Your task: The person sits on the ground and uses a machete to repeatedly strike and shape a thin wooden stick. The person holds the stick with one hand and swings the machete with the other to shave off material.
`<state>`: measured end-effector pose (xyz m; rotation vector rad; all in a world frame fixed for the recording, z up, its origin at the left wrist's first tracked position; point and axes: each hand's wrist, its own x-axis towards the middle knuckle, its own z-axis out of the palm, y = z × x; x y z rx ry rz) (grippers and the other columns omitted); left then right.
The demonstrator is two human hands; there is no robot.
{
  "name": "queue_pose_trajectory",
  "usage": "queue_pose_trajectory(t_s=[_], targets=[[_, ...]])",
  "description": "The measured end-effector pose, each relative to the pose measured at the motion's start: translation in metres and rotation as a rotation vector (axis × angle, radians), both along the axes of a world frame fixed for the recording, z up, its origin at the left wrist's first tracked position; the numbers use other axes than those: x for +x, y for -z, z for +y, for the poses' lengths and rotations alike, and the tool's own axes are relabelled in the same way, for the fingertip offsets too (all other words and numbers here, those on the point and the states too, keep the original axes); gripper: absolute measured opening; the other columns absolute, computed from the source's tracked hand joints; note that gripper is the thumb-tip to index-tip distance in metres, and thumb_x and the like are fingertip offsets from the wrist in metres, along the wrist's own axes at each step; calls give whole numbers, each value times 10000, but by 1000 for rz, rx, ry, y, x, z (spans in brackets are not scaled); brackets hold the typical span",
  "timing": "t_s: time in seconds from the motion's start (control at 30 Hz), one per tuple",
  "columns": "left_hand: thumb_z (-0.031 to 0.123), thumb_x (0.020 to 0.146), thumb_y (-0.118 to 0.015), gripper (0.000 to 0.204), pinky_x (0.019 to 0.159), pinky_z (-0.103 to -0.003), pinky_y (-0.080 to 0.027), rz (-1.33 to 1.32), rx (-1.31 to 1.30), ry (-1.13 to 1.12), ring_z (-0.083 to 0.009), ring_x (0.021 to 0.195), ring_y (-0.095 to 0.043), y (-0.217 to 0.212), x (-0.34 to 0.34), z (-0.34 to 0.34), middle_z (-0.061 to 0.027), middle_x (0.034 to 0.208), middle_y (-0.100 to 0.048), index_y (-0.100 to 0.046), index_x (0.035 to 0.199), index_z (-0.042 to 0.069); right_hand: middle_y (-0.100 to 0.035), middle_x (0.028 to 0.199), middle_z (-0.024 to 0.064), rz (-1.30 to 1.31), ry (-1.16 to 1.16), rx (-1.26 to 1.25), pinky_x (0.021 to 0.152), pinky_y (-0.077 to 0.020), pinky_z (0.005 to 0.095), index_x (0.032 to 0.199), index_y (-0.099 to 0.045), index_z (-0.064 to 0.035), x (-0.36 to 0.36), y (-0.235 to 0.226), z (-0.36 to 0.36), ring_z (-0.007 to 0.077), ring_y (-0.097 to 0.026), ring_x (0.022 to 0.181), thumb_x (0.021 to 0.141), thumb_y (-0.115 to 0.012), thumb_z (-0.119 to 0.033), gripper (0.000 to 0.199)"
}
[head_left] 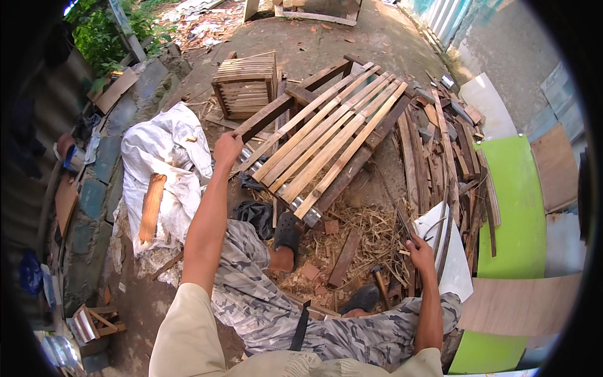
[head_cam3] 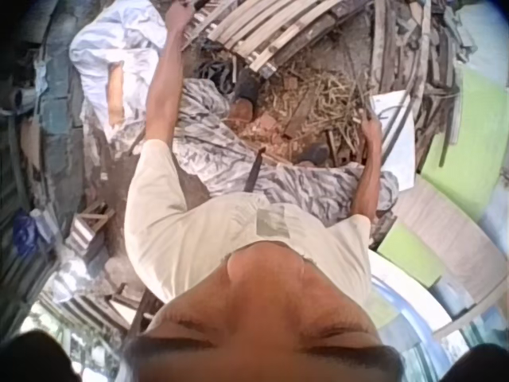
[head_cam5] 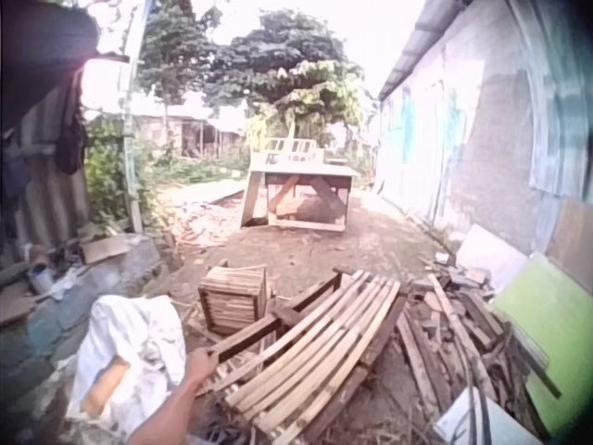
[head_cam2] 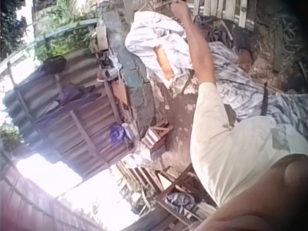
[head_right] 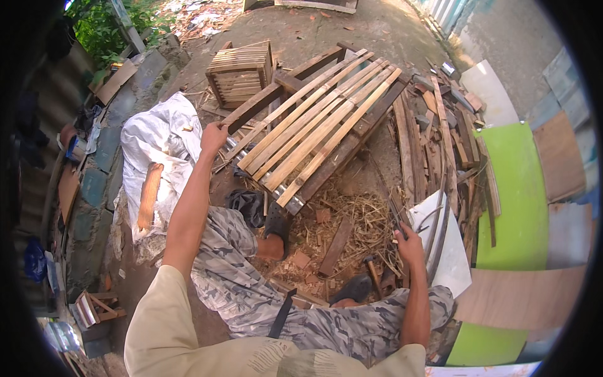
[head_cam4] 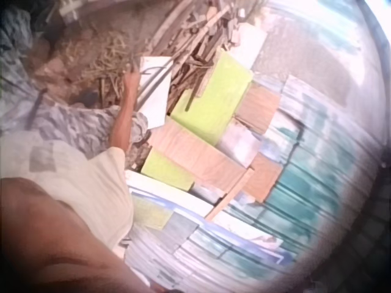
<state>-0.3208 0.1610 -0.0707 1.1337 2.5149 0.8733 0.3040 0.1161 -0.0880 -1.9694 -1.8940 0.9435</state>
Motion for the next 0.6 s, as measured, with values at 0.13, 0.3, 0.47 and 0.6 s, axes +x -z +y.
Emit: queue_pose_trajectory(t_s=[0.13, 0.3, 0.47, 0.6], targets=[[373, 837, -613, 447, 804, -444, -530, 35, -224, -73, -373, 898, -675, 6, 1, -30, -216, 993, -691, -675, 1041, -20, -654, 1145, 228, 32, -66, 80, 939, -463, 373, 1266, -599, -47, 12, 19, 7, 359, -622, 1099, 887, -631, -270, 441], [392, 838, -683, 447, 521, -353, -557, -615, 13, -187, -228, 651, -678, 39, 23, -49, -145, 802, -670, -661, 862, -54, -663, 1125, 224, 48, -117, 79, 925, -472, 372, 1258, -599, -27, 8, 23, 13, 358, -634, 1074, 879, -640, -272, 453], [339, 856, -699, 410, 426, -274, -523, -620, 147, -207, -141, 539, -633, 49, 33, -51, -95, 674, -637, -632, 754, -52, -665, 1106, 230, 31, -122, 131, 905, -482, 378, 1259, -607, -64, 0, 11, 10, 371, -641, 1046, 871, -645, -284, 448], [351, 854, -701, 407, 417, -272, -514, -520, 174, -218, -143, 526, -634, 53, 42, -49, -89, 650, -630, -626, 786, -43, -647, 1175, 217, -26, -108, 68, 938, -468, 362, 1274, -590, -43, 5, 2, 5, 330, -625, 1107, 896, -640, -278, 448]])
